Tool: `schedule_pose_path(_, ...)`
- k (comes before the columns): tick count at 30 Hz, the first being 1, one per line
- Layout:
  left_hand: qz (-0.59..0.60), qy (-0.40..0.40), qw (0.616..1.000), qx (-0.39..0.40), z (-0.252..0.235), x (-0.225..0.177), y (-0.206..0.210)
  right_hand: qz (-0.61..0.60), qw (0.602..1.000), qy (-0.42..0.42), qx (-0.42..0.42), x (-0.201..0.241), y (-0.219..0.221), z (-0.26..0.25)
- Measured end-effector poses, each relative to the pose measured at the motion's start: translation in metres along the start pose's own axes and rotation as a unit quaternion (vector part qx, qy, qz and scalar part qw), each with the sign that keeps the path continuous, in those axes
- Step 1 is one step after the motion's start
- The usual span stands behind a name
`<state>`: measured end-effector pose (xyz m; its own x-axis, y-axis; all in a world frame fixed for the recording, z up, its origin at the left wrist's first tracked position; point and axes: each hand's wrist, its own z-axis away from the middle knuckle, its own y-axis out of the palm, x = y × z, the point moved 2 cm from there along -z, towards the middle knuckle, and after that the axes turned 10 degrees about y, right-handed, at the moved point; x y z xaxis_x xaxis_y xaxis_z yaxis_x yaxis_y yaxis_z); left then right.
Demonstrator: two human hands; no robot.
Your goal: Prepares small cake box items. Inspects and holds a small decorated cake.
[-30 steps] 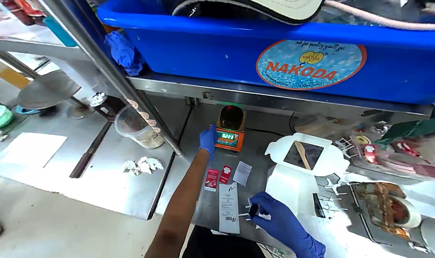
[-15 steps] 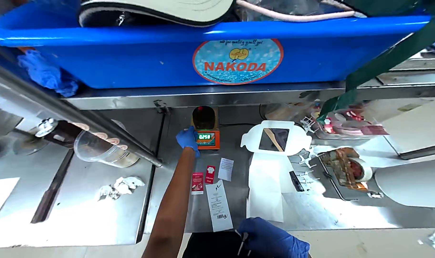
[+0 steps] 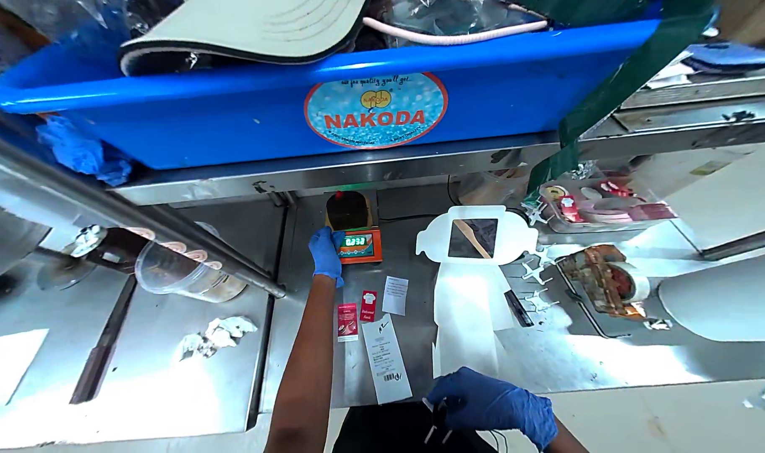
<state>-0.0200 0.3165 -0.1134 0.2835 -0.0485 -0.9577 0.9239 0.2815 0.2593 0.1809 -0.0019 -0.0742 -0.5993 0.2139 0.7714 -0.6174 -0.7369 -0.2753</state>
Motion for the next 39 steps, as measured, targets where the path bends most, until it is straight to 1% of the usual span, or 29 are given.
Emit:
schedule_pose_path(3,0.059,0.034,0.998,0.0,0.003,-0.003,-0.009,0.006,1.0,0.002,0.011,-0.004,-0.001,-0.001)
schedule_pose_path(7,0.028,0.07,0.997,0.018,0.019,-0.01,-0.034,-0.027,0.999,0.021,-0.001,-0.008,-0.004,0.002)
schedule_pose_path(9,0.055,0.079,0.995,0.013,0.036,-0.017,-0.05,-0.053,0.997,0.015,-0.045,-0.012,-0.009,0.006)
schedule_pose_path(12,0.124,0.089,0.988,0.007,0.078,-0.038,-0.076,-0.126,0.98,-0.026,-0.15,-0.016,-0.024,0.009)
schedule_pose_path(13,0.14,0.091,0.986,0.008,0.096,-0.049,-0.086,-0.169,0.965,-0.048,-0.194,-0.014,-0.03,0.008)
schedule_pose_path(14,0.146,0.088,0.985,0.006,0.116,-0.063,-0.095,-0.224,0.942,-0.082,-0.236,-0.011,-0.034,0.004)
schedule_pose_path(16,0.165,0.086,0.982,-0.012,0.157,-0.095,-0.109,-0.344,0.877,-0.153,-0.298,0.005,-0.038,-0.01)
schedule_pose_path(18,0.184,0.09,0.978,-0.044,0.196,-0.133,-0.119,-0.437,0.815,-0.201,-0.322,0.033,-0.036,-0.028)
schedule_pose_path(19,0.182,0.095,0.977,-0.062,0.215,-0.154,-0.121,-0.464,0.799,-0.224,-0.311,0.05,-0.034,-0.035)
schedule_pose_path(20,0.168,0.102,0.977,-0.083,0.233,-0.175,-0.122,-0.481,0.79,-0.247,-0.289,0.069,-0.031,-0.04)
schedule_pose_path(22,0.145,0.126,0.975,-0.113,0.265,-0.213,-0.119,-0.487,0.787,-0.293,-0.239,0.108,-0.025,-0.043)
schedule_pose_path(23,0.159,0.143,0.97,-0.111,0.279,-0.229,-0.116,-0.484,0.783,-0.327,-0.213,0.127,-0.022,-0.042)
schedule_pose_path(25,0.208,0.173,0.96,-0.068,0.303,-0.257,-0.111,-0.481,0.763,-0.392,-0.179,0.164,-0.018,-0.036)
schedule_pose_path(27,0.261,0.195,0.945,-0.02,0.319,-0.278,-0.103,-0.494,0.738,-0.436,-0.145,0.197,-0.014,-0.025)
schedule_pose_path(28,0.281,0.203,0.938,-0.01,0.326,-0.287,-0.097,-0.508,0.721,-0.454,-0.128,0.211,-0.013,-0.02)
schedule_pose_path(29,0.291,0.213,0.933,-0.008,0.332,-0.294,-0.09,-0.521,0.704,-0.47,-0.111,0.225,-0.012,-0.013)
schedule_pose_path(31,0.297,0.227,0.928,0.008,0.339,-0.305,-0.076,-0.551,0.683,-0.475,-0.06,0.246,-0.01,0.002)
schedule_pose_path(33,0.294,0.232,0.926,0.038,0.344,-0.311,-0.068,-0.584,0.662,-0.47,0.0,0.259,-0.01,0.017)
schedule_pose_path(34,0.288,0.237,0.927,0.043,0.346,-0.314,-0.065,-0.597,0.648,-0.473,0.017,0.264,-0.01,0.021)
schedule_pose_path(36,0.283,0.239,0.928,0.04,0.349,-0.316,-0.06,-0.613,0.62,-0.49,0.007,0.272,-0.011,0.026)
schedule_pose_path(39,0.244,0.252,0.936,0.028,0.35,-0.312,-0.051,-0.615,0.6,-0.511,-0.007,0.274,-0.014,0.031)
